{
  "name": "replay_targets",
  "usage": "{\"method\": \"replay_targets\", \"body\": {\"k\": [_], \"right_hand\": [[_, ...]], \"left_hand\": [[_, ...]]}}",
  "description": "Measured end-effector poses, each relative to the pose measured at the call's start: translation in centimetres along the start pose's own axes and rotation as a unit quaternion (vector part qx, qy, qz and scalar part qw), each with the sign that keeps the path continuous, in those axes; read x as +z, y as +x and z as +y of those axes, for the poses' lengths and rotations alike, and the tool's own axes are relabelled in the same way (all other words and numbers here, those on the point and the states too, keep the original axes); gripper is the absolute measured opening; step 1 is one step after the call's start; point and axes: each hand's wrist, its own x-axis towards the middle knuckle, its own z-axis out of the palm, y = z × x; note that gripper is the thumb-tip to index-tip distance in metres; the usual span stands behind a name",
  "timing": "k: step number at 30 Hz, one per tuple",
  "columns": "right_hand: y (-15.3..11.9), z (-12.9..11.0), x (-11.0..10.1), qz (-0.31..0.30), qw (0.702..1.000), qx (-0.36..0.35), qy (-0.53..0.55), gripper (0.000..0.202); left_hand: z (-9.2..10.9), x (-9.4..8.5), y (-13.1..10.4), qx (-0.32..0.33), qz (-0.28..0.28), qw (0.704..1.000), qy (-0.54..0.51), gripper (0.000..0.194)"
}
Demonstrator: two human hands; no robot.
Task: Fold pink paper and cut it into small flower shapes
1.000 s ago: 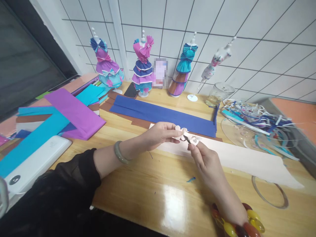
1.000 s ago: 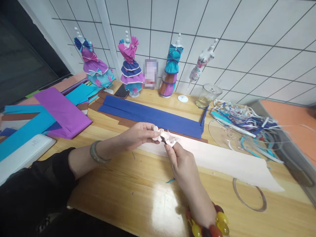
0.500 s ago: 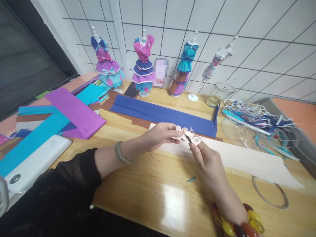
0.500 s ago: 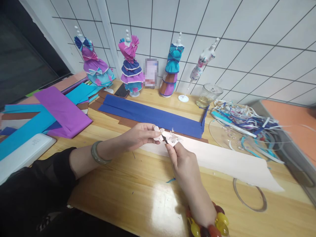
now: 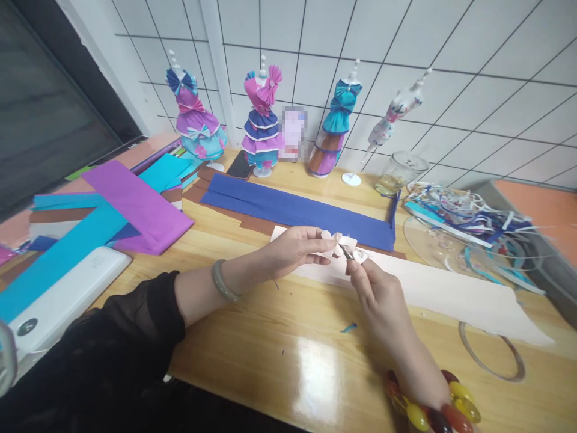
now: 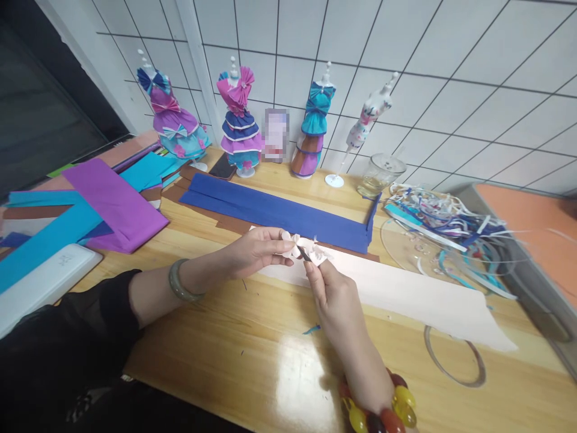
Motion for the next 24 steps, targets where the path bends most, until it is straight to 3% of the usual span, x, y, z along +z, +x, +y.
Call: {"method": "replay_targets", "body": {"k": [8,13,17,21,24], "right_hand": [[-0.2,0.5,-0.3,-0.046,0.986,0.052,0.153,0.037],[0.2,1.0,-0.2,0.012,0.925,0.114,0.362,0.035],[0.5,0.4,0.2,-0.041,0.870,0.192,0.452,0.032],[0.4,0.0,0.5,-0.061,0.854,0.190,0.480,0.043],[0.3,0.0,0.6,-0.065,0.855,0.191,0.477,0.039]], "left_hand": [[0.3,-1.0,0.4,0.011,0.029,0.999,-0.018,0.023],[0.2,-1.0,0.4,-0.006,-0.018,1.000,-0.011,0.021],[-0.2,-0.4,0.2,-0.032,-0.056,0.997,0.045,0.024],[-0.6,-0.3,0.2,-0.033,-0.049,0.993,0.102,0.027],[-0.9,-0.5,0.2,-0.031,-0.043,0.991,0.120,0.028]]}}
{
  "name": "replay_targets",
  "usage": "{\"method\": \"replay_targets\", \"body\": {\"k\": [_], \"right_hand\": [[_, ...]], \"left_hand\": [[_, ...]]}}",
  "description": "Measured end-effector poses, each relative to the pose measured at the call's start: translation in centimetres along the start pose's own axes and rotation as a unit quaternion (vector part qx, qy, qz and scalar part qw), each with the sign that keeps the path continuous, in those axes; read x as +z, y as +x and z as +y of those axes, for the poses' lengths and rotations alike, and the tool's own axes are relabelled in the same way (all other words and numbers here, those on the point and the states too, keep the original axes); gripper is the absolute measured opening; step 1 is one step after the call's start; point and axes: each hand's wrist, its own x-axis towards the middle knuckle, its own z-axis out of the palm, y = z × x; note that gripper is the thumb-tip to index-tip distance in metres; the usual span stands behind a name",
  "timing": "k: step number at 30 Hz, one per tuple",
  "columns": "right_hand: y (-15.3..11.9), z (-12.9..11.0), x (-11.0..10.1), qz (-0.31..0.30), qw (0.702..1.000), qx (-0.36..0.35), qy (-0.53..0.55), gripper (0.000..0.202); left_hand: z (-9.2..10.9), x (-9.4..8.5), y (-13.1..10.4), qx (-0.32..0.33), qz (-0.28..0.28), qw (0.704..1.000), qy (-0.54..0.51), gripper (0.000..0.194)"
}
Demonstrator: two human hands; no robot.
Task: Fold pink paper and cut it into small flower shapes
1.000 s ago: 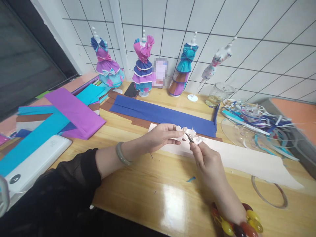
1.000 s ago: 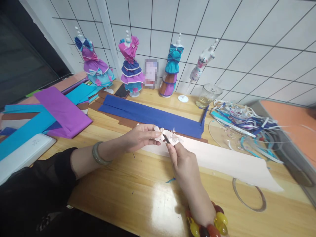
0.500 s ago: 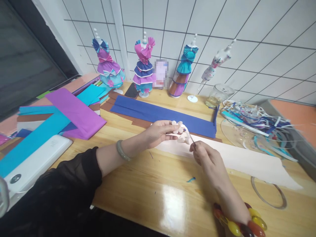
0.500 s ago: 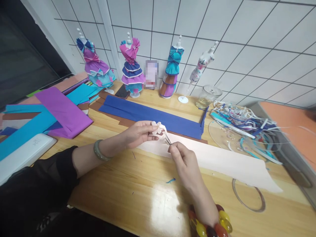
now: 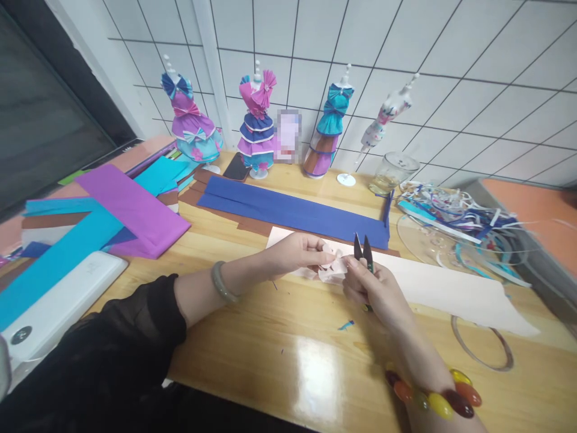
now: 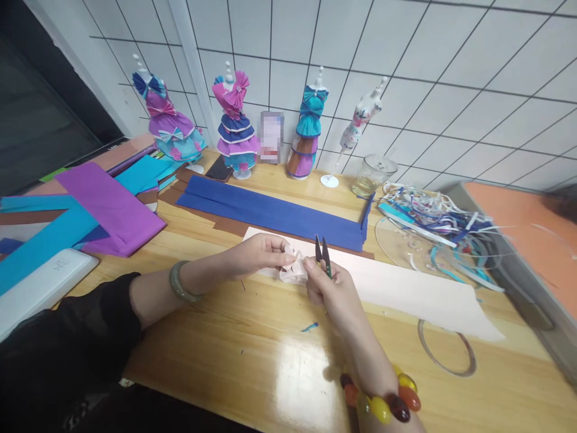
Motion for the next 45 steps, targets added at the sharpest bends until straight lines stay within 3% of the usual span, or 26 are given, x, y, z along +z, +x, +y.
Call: {"method": "replay_targets", "body": {"k": [5,14,18,20,23,24,25,27,30,32,35,41,45], "right_hand": [[0.1,-0.2,-0.1,0.003,0.999,0.019,-0.046,0.029],[-0.1,-1.4,-1.2,0.008,0.996,0.031,-0.088,0.031],[0.2,-2.0,-2.9,0.079,0.987,0.012,-0.136,0.034],[0.4,-2.6,-4.4,0.191,0.961,-0.019,-0.200,0.031],[0.4,-3.7,-6.5,0.399,0.845,-0.060,-0.350,0.032],[0.3,-4.0,-6.8,0.433,0.809,-0.075,-0.391,0.034],[0.3,-4.2,-6.9,0.437,0.791,-0.083,-0.420,0.035],[0.2,-4.1,-6.2,0.402,0.811,-0.094,-0.415,0.040],[0.2,-2.9,-3.5,0.266,0.923,-0.104,-0.259,0.061],[0.2,-1.9,-1.6,0.157,0.959,-0.076,-0.223,0.062],[0.3,-0.9,-0.2,0.090,0.965,-0.066,-0.236,0.055],[0.5,-0.7,-0.9,0.081,0.963,-0.083,-0.243,0.050],[0.5,-0.9,-1.3,0.056,0.977,-0.054,-0.198,0.051]], "left_hand": [[0.0,-0.2,0.0,-0.003,0.011,1.000,-0.004,0.028],[0.5,-0.3,0.0,-0.030,0.040,0.999,-0.016,0.027],[0.3,-0.1,0.0,-0.049,0.063,0.997,-0.018,0.028],[0.1,-0.1,0.0,-0.046,0.070,0.996,0.002,0.030],[0.0,0.1,0.0,-0.046,0.077,0.995,0.046,0.035],[-0.1,0.2,0.0,-0.048,0.080,0.994,0.056,0.036],[-0.2,0.3,0.0,-0.049,0.081,0.993,0.065,0.037],[-0.3,0.5,0.0,-0.049,0.079,0.992,0.080,0.039],[-0.4,1.0,-0.1,-0.046,0.068,0.992,0.099,0.039],[-0.5,1.2,-0.2,-0.045,0.063,0.991,0.108,0.036],[-0.5,1.3,-0.3,-0.043,0.058,0.990,0.120,0.031],[-0.7,0.8,-0.1,-0.064,0.031,0.995,0.074,0.029],[-0.6,0.6,-0.2,-0.095,0.015,0.995,0.037,0.027]]}}
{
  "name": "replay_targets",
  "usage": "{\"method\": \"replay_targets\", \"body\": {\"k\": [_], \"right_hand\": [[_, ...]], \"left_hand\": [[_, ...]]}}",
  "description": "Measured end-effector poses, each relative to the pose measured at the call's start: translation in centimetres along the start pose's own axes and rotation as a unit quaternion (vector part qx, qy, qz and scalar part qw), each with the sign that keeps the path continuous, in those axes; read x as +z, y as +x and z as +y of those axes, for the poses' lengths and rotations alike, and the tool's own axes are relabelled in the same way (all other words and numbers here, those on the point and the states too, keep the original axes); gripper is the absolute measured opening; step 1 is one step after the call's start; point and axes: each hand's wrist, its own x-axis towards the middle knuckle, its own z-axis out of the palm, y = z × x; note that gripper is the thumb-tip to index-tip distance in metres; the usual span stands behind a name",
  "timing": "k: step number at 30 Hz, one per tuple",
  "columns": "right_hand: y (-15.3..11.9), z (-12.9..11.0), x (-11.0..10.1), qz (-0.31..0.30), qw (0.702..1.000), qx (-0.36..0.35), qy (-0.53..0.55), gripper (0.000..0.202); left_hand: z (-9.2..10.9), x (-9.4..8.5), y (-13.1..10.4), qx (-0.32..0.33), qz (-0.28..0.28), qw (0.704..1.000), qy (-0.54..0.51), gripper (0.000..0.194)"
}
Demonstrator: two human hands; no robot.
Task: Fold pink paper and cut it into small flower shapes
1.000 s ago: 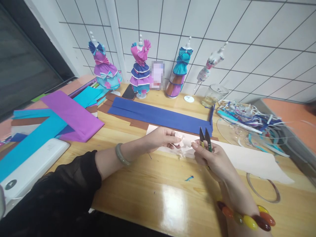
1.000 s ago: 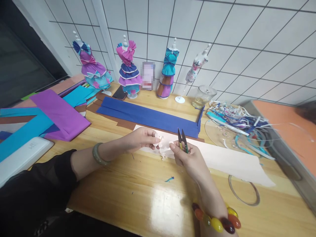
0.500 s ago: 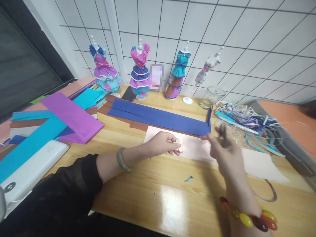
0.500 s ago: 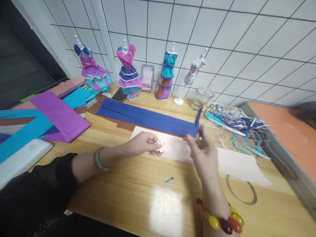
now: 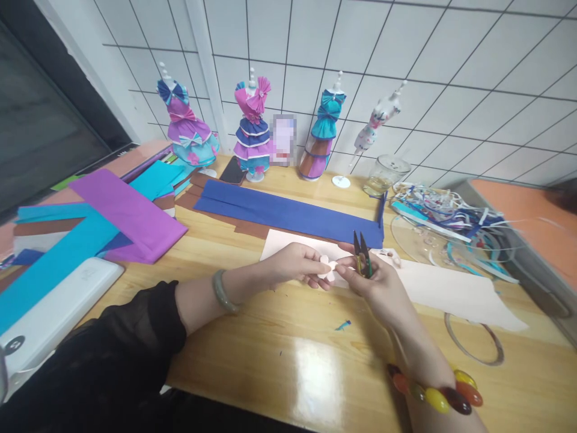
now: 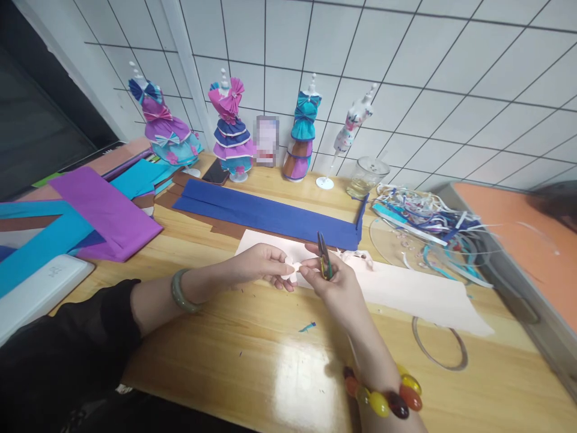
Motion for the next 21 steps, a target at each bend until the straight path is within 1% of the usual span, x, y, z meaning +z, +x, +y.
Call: {"method": "replay_targets", "body": {"k": [2,4,10,13,17,19,21], "right_hand": [[-0.09,-0.04,0.03,-0.008,0.999,0.022,0.042,0.051],[-0.20,-0.14,0.20,-0.007,0.997,0.028,0.065,0.049],[-0.21,-0.09,0.63,-0.008,1.000,0.011,0.015,0.046],[0.00,0.25,0.49,0.004,0.999,0.009,0.038,0.048],[0.17,0.62,0.35,0.037,0.998,0.004,0.049,0.049],[0.20,0.68,0.39,0.042,0.998,-0.002,0.052,0.049],[0.21,0.70,0.47,0.041,0.998,-0.005,0.050,0.049]], "left_hand": [[0.08,0.06,-0.10,-0.001,0.001,1.000,-0.001,0.026],[0.07,0.17,-0.15,0.004,0.006,1.000,-0.002,0.027],[-0.52,0.09,0.08,0.003,-0.004,1.000,0.017,0.026],[-0.46,-0.20,0.17,-0.007,-0.011,1.000,-0.024,0.029],[0.09,-0.24,0.13,-0.008,0.012,0.994,-0.112,0.037],[0.25,-0.09,0.04,-0.015,0.019,0.993,-0.117,0.043],[0.25,0.06,-0.06,-0.014,0.013,0.996,-0.089,0.047]]}}
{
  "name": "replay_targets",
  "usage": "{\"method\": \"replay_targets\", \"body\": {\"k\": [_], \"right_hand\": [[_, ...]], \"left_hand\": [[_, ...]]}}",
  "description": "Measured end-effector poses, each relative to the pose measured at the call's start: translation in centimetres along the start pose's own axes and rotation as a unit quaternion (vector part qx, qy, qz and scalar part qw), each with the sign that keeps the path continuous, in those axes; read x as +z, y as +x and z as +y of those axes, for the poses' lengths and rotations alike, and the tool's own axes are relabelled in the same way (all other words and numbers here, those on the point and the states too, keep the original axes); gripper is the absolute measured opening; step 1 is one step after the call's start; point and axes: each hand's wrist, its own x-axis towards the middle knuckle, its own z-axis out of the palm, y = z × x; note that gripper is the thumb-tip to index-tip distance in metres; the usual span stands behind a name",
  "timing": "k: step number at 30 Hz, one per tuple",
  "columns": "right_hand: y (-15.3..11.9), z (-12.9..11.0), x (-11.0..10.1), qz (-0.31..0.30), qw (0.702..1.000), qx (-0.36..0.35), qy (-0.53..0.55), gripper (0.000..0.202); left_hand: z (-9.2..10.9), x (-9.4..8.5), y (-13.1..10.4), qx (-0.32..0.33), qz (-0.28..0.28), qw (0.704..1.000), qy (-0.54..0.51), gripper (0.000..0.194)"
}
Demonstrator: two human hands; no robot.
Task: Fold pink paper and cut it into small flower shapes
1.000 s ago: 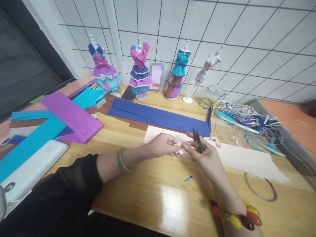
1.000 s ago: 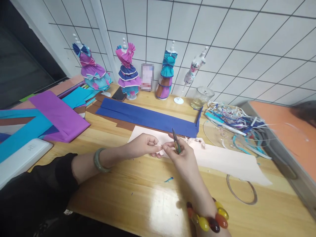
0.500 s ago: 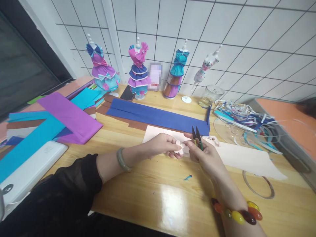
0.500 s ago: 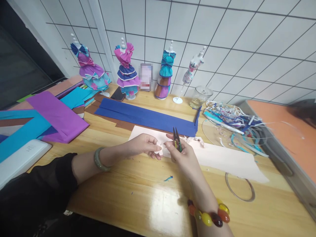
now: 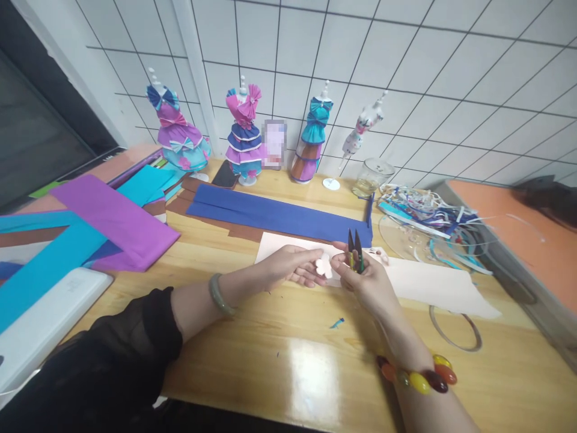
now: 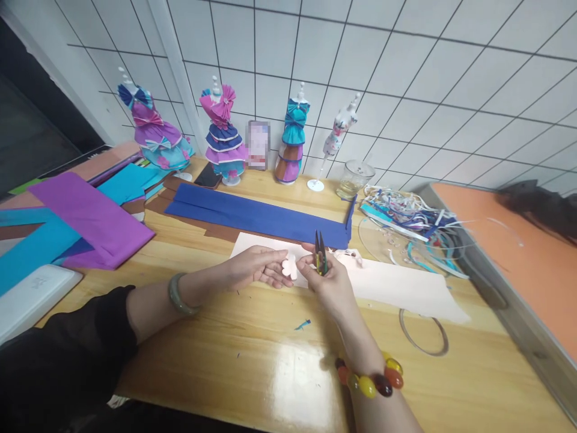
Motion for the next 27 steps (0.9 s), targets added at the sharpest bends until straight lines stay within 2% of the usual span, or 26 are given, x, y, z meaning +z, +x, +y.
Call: {"method": "replay_targets", "body": {"k": [3,9,13,19,23,27], "right_hand": [[0.1,0.0,0.1,-0.006,1.000,0.006,0.000,0.049],[0.3,0.1,0.2,0.010,0.998,0.039,0.040,0.051],[0.3,0.1,0.3,-0.012,1.000,0.023,0.014,0.048],[0.4,0.5,0.0,-0.011,1.000,0.003,0.012,0.050],[0.7,0.8,0.0,0.015,1.000,-0.004,0.019,0.050],[0.5,0.6,0.5,0.031,0.999,-0.017,-0.007,0.046]], "left_hand": [[-0.2,0.1,-0.1,0.009,-0.009,0.998,0.062,0.043],[-0.6,0.0,0.3,0.042,0.016,0.993,0.106,0.035],[-0.8,0.0,0.5,0.054,0.018,0.990,0.131,0.033],[-0.9,-0.2,0.6,0.033,0.014,0.996,0.076,0.034],[-1.0,-0.2,0.7,0.018,0.041,0.999,0.020,0.043],[-1.3,-0.1,0.7,0.034,0.020,0.998,0.051,0.040]]}}
